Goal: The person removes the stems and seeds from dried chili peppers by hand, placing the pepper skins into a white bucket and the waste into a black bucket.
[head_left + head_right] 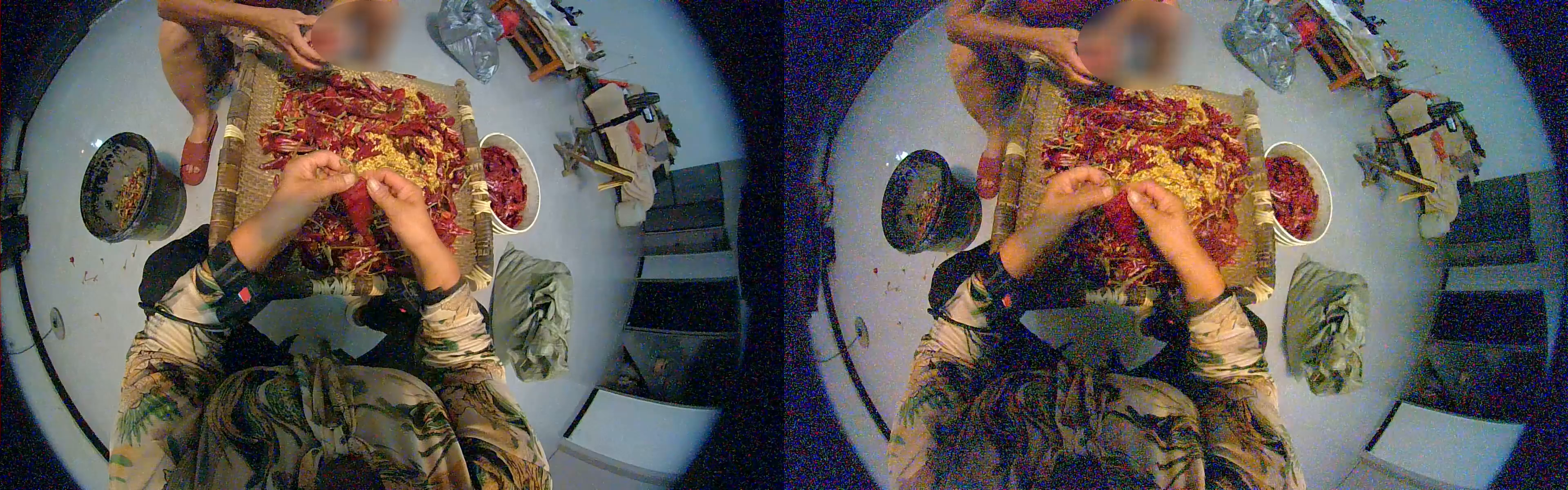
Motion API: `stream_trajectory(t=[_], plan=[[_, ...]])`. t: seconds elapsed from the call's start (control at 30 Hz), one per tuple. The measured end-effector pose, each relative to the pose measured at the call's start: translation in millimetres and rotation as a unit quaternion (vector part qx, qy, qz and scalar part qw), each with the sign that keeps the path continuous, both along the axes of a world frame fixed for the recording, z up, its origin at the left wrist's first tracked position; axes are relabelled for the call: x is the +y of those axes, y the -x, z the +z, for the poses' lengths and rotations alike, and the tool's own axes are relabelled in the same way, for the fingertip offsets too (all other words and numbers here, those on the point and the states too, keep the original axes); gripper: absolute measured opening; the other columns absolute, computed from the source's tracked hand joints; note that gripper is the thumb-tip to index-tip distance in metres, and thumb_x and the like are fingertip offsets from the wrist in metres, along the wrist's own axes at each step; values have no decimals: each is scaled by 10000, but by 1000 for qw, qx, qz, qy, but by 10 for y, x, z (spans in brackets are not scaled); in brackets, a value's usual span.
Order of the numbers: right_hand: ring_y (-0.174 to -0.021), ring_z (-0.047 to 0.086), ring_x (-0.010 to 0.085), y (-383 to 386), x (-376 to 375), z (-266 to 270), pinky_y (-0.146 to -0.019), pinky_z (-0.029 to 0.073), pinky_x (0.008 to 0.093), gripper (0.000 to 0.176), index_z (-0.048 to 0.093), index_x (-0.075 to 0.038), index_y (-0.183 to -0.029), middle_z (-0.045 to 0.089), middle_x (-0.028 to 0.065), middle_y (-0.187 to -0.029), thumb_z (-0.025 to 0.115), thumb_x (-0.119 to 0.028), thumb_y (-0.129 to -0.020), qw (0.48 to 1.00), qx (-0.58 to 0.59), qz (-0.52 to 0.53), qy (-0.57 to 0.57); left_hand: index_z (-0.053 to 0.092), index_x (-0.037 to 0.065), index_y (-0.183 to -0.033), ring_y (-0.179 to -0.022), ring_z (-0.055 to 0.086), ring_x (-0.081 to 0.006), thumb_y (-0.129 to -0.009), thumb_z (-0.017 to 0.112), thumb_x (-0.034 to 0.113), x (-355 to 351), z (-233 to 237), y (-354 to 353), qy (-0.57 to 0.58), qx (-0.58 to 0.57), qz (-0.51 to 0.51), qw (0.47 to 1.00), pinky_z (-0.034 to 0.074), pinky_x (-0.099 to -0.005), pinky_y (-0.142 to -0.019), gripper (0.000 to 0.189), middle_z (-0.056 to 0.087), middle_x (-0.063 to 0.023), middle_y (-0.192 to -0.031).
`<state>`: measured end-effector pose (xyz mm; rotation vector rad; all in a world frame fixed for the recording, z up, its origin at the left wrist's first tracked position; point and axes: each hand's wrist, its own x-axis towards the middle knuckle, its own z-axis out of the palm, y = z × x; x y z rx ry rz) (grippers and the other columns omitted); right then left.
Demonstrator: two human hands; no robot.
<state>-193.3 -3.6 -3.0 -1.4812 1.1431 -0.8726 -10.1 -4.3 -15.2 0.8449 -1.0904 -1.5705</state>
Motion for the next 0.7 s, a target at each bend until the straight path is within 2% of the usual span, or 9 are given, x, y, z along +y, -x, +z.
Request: stream_trajectory(t=[0.07, 0.13, 0.17, 0.27, 0.3, 0.4, 0.57, 0.7], plan=[[-991, 521, 189, -57, 23, 15, -876, 407, 309, 387, 502, -17, -1143, 565, 78, -1058, 607, -242, -845, 992, 68, -20, 106, 591, 50, -834, -649, 483, -18, -810, 637, 104, -3, -44, 30, 35, 9, 37, 999, 360, -166, -559, 74, 577, 35, -762], [-1106, 499, 278, -100, 38, 32, -942, 382, 367, 541, 436, -12, -1233, 525, 148, -1184, 647, -267, -805, 964, 136, -30, 226, 585, 53, -829, -657, 472, -16, -812, 631, 94, 5, -13, 21, 23, -1, 47, 999, 361, -171, -570, 64, 564, 38, -759], [-1176, 435, 371, -84, 68, 69, -977, 348, 421, 681, 380, -16, -1282, 457, 222, -1254, 695, -295, -746, 957, 188, -3, 223, 582, 55, -827, -662, 467, -16, -813, 628, 89, 12, 2, 16, 17, -6, 52, 998, 361, -173, -576, 59, 557, 40, -758], [-1179, 447, 329, -209, 172, 213, -987, 343, 384, 652, 400, -21, -1275, 468, 200, -1256, 702, -250, -744, 941, 246, -11, 234, 572, 57, -824, -657, 448, -13, -815, 620, 76, 47, 45, 45, 23, -19, 71, 997, 360, -177, -575, 53, 529, 51, -741], [-1080, 513, 358, -244, 197, 187, -912, 407, 394, 593, 442, -11, -1223, 529, 216, -1161, 703, -239, -741, 935, 267, -27, 233, 568, 59, -822, -652, 442, -12, -815, 621, 79, 72, 79, 62, 14, -9, 68, 998, 358, -178, -569, 57, 519, 55, -733], [-952, 569, 364, -265, 224, 131, -808, 456, 400, 499, 484, -8, -1163, 583, 210, -1043, 685, -217, -758, 934, 270, -49, 228, 565, 58, -831, -644, 437, -12, -817, 623, 87, 114, 130, 96, 0, 5, 63, 998, 358, -179, -563, 66, 503, 62, -715], [-854, 583, 368, -248, 224, 140, -728, 467, 415, 359, 511, -1, -1103, 598, 199, -935, 626, -137, -792, 908, 287, -31, 302, 588, 28, -883, -683, 487, -44, -824, 620, 100, 124, 158, 122, 15, 27, 72, 997, 404, -186, -615, 99, 530, 23, -760], [-821, 579, 368, -244, 228, 172, -695, 463, 422, 269, 533, 1, -1030, 595, 191, -886, 605, -94, -789, 905, 301, -16, 300, 609, 14, -847, -755, 520, -92, -801, 628, 93, 98, 173, 46, 103, -85, 59, 989, 440, -213, -671, 93, 533, -32, -832]])
